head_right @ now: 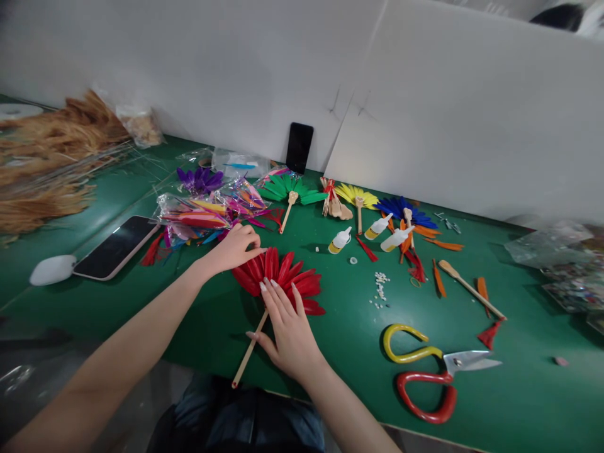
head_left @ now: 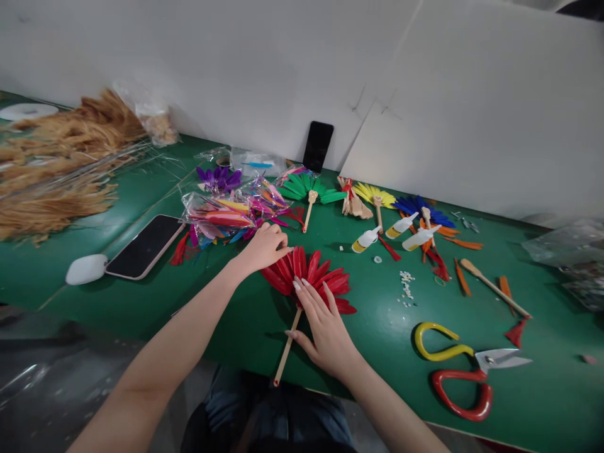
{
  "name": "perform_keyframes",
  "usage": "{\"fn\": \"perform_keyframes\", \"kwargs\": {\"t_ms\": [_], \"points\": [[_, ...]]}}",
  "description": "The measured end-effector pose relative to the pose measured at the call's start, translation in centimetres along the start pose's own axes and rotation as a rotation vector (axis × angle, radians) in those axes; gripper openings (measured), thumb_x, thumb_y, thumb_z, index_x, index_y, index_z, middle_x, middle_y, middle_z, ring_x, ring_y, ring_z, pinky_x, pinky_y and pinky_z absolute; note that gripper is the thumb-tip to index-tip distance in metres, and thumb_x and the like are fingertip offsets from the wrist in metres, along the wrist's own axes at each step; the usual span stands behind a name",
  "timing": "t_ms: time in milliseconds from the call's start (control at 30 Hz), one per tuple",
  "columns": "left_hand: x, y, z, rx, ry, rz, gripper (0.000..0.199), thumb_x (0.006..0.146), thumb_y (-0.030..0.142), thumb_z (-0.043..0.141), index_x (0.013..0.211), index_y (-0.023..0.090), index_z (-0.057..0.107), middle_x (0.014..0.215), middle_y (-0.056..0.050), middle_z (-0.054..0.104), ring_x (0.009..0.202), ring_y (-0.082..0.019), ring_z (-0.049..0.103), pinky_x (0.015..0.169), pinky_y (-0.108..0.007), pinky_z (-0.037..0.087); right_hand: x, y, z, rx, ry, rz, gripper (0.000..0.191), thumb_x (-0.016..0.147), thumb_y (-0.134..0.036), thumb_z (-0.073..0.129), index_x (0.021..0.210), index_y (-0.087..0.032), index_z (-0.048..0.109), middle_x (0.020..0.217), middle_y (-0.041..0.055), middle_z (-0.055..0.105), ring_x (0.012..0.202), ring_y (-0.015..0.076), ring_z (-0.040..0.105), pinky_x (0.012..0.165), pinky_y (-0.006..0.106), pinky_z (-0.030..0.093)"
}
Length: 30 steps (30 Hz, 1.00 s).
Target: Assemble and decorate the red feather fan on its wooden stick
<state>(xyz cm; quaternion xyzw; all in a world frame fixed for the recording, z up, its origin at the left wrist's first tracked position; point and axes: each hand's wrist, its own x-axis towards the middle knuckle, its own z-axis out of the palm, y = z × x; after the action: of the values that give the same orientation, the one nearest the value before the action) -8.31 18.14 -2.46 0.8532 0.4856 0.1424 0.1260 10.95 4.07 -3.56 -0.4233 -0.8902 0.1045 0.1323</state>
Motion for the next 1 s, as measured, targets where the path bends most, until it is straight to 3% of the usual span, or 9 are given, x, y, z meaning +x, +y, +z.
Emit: {"fn": "perform_keyframes", "kwargs": {"t_ms": [167,300,467,667,867,1000], "points": [[0.2,-0.8,-0.8,-0.025,0.085,-0.034,0.026,0.088,0.036,0.047,0.073,0.017,0.054,0.077,-0.003,0.053,0.077,-0.018,0.046,0.081,-0.034,0.033,0.0,0.0,0.0,0.007,0.021,-0.008,0.075,0.088,-0.044,0.041,0.144,-0.013,0.001,0.147,0.0089,0.025,0.137,0.0231,0.018,0.11,0.054,0.019],[-0.1,-1.2,-1.7,-0.092,0.029,-0.063,0.036,0.091,0.038,0.038,0.067,0.017,0.055,0.072,-0.003,0.057,0.076,-0.017,0.049,0.081,-0.034,0.032,-0.1,0.0,-0.1,0.025,0.019,-0.023,0.076,0.088,-0.045,0.041,0.144,-0.013,0.001,0.147,0.0095,0.026,0.137,0.0235,0.02,0.11,0.054,0.02],[-1.3,-1.4,-1.9,-0.139,-0.067,-0.064,0.043,0.089,0.045,0.04,0.06,0.017,0.056,0.063,-0.002,0.057,0.067,-0.016,0.05,0.079,-0.035,0.033,-0.2,0.0,-0.1,0.039,0.008,-0.032,0.075,0.089,-0.043,0.04,0.144,-0.014,-0.001,0.147,0.0082,0.026,0.136,0.023,0.021,0.11,0.053,0.019],[-1.8,-1.5,-1.1,-0.261,-0.154,-0.081,0.039,0.083,0.051,0.047,0.076,0.017,0.065,0.082,-0.005,0.058,0.081,-0.019,0.052,0.078,-0.032,0.037,-0.2,0.0,-0.2,0.048,0.002,-0.042,0.074,0.09,-0.043,0.039,0.144,-0.015,-0.002,0.146,0.0085,0.029,0.135,0.023,0.024,0.11,0.054,0.019],[-1.7,-1.7,-1.1,-0.31,-0.166,-0.081,0.034,0.082,0.048,0.049,0.08,0.018,0.065,0.081,-0.005,0.058,0.077,-0.017,0.054,0.073,-0.028,0.04,0.0,-0.2,-0.4,0.044,0.012,-0.039,0.075,0.089,-0.046,0.038,0.144,-0.014,-0.001,0.146,0.0095,0.028,0.136,0.0229,0.022,0.11,0.053,0.018],[-1.6,-2.1,-2.2,-0.326,-0.096,-0.114,0.034,0.084,0.047,0.047,0.085,0.017,0.063,0.077,-0.004,0.061,0.071,-0.017,0.055,0.068,-0.027,0.04,-0.8,-0.1,-0.7,0.041,0.054,-0.002,0.077,0.089,-0.046,0.039,0.143,-0.011,-0.002,0.147,0.0108,0.025,0.138,0.023,0.016,0.11,0.054,0.013]]}}
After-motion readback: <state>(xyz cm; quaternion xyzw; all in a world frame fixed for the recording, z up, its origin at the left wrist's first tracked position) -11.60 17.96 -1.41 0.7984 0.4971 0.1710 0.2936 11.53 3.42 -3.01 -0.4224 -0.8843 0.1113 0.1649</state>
